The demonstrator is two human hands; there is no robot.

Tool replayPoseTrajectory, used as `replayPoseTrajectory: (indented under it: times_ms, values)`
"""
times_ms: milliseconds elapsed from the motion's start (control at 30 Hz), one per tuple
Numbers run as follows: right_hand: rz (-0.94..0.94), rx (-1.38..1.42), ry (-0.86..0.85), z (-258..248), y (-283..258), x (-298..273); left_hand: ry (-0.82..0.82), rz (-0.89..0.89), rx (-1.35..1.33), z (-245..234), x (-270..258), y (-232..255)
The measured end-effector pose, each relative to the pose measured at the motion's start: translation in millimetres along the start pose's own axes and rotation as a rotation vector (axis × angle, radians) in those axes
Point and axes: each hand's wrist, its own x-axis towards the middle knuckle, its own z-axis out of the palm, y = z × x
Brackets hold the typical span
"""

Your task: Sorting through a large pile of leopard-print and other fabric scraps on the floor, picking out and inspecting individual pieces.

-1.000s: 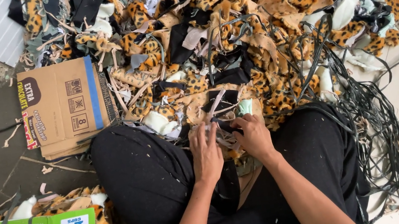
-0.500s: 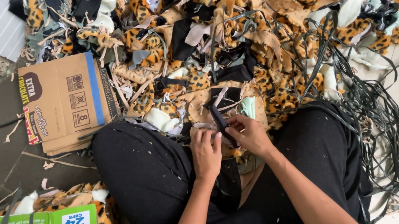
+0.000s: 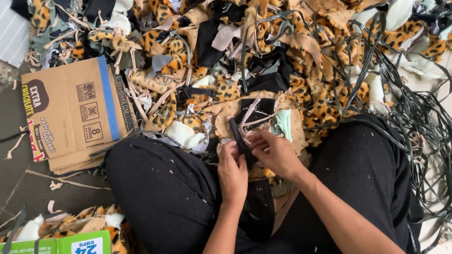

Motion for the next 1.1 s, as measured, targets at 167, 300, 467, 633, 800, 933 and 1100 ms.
replayPoseTrajectory:
  times_ms: [167,300,467,633,800,933,1100]
  values:
    - [-0.121,-0.22,0.008,5,20,-1,0.089,0.024,0.013,-5,0,5]
    - [-0.198,-0.389,0.015,8,30,1,0.08,0.049,0.081,1,0,-3]
    - [-0.256,-0.514,0.161,-5,25,3,0.046,0.179,0.211,-3,-5,5]
    - [-0.248,-0.529,0.191,-3,42,8,-0.086,0.363,0.434,-10,-12,21]
    - [-0.169,-0.599,0.173,-4,59,5,-0.195,0.325,0.545,-8,-12,21]
    - [-0.255,-0.512,0.277,-13,38,15,-0.157,0.342,0.51,-15,-14,31]
    - [-0.375,-0.647,0.519,-28,20,44,-0.089,0.292,0.438,-13,6,39]
